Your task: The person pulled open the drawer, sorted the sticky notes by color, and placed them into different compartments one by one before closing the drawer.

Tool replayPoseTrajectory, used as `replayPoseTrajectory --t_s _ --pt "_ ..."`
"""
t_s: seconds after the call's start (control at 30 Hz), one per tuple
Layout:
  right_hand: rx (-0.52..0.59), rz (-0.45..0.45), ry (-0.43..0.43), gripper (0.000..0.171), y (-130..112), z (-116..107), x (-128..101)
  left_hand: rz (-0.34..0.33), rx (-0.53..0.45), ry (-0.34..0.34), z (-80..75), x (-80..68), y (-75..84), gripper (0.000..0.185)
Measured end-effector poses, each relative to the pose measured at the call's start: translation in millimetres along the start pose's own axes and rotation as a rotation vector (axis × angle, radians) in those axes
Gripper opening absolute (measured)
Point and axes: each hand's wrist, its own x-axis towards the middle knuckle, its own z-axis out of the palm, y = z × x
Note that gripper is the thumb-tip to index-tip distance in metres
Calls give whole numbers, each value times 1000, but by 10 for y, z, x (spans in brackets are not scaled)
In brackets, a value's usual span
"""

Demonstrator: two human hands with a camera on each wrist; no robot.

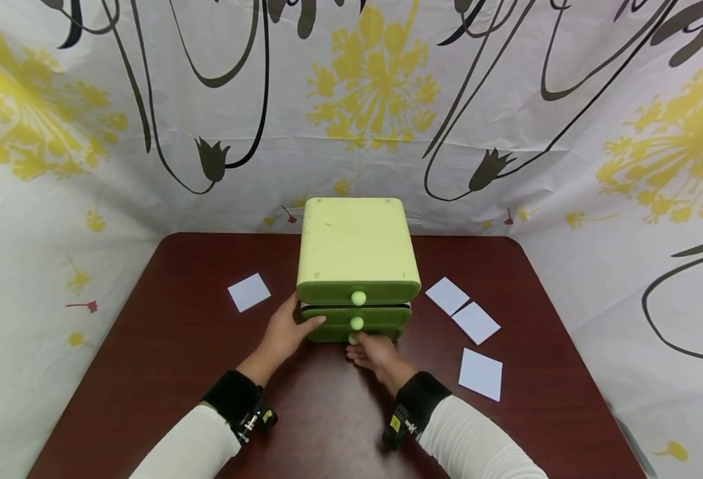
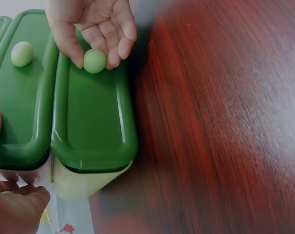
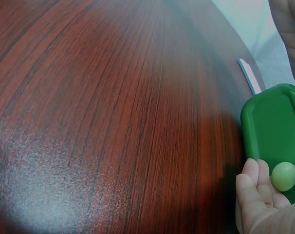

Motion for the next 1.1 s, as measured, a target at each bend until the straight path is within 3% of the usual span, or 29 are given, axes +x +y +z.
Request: replayPoseTrajectory --t_s 0.43,1.1 --pt "10 -2 -17 34 36 -10 -22 -24 0 27 37 -2 35 73" --pt "-31 -1 -35 34 82 -23 -164 17 -34 115 134 -3 48 58"
